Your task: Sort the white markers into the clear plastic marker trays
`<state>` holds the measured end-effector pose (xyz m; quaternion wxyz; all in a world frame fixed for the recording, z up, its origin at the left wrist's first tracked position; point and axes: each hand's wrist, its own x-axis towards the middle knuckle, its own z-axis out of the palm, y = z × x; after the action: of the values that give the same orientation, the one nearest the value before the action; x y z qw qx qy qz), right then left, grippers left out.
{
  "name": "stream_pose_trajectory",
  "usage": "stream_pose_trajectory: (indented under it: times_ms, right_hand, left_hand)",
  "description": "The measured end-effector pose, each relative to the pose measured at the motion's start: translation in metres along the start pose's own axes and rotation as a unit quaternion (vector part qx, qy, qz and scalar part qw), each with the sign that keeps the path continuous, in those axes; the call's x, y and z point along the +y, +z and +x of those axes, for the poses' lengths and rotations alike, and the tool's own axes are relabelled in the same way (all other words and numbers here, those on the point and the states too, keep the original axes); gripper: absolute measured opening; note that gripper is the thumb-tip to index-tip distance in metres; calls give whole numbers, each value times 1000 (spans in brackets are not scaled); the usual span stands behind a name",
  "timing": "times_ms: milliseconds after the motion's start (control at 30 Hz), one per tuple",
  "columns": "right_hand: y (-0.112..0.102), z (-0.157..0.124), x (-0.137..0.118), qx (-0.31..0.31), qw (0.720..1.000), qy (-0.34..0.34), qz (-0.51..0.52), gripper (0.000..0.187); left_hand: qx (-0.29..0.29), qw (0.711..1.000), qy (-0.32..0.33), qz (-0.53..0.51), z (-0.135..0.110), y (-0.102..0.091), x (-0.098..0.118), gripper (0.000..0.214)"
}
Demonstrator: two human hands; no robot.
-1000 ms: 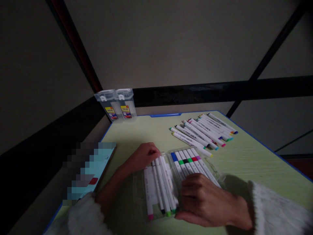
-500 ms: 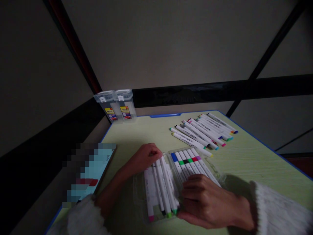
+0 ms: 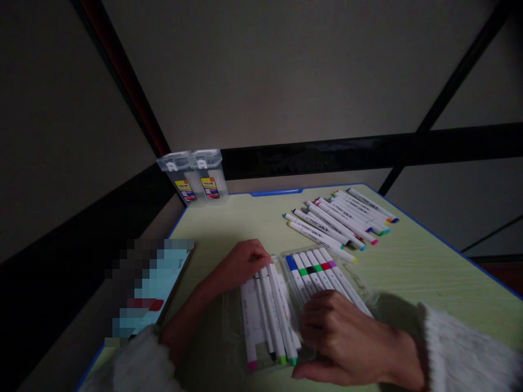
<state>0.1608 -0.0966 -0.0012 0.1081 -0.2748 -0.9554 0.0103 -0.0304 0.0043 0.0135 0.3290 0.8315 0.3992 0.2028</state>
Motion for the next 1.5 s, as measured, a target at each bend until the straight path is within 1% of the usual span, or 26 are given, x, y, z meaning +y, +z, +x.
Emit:
stream_pose_trajectory:
  times_ms: [67,233,433,533,833,1167,1267,1367,1500]
  right_hand:
    - [0,0,-1,4,1000,2,1,44]
    - [-2,-1,1,4,1000,-20,12,40]
    - [-5,-3,6,42,998,-35,5,30]
    - [-5,-3,7,48,998,-45,7,26]
    - [-7,-6,15,-1,997,-73,4,23]
    - [-12,-4,13,-47,997,-64,12,12]
    - [-12,-3,12,-58,996,-60,20,13]
    - [-14,-3,12,-76,995,-58,25,12]
    - [-16,-1,13,-94,993,-68,26,14]
  left_hand:
    - [-3,1000,-7,-4,0,0,1,18]
    - [-8,1000,-20,1,0,-1,4,19]
    - [0,1000,-12,0,0,2,2,19]
    - [-1,1000,-13,3,0,4,3,20]
    - [-16,1000,-13,6,-1,8,3,22]
    - [-32,999,-1,27,-1,4,4,25]
    - [-34,999,5,35,-1,5,4,24]
    - [-30,999,-6,32,-1,5,4,23]
    - [-35,999,-2,30,0,5,3,24]
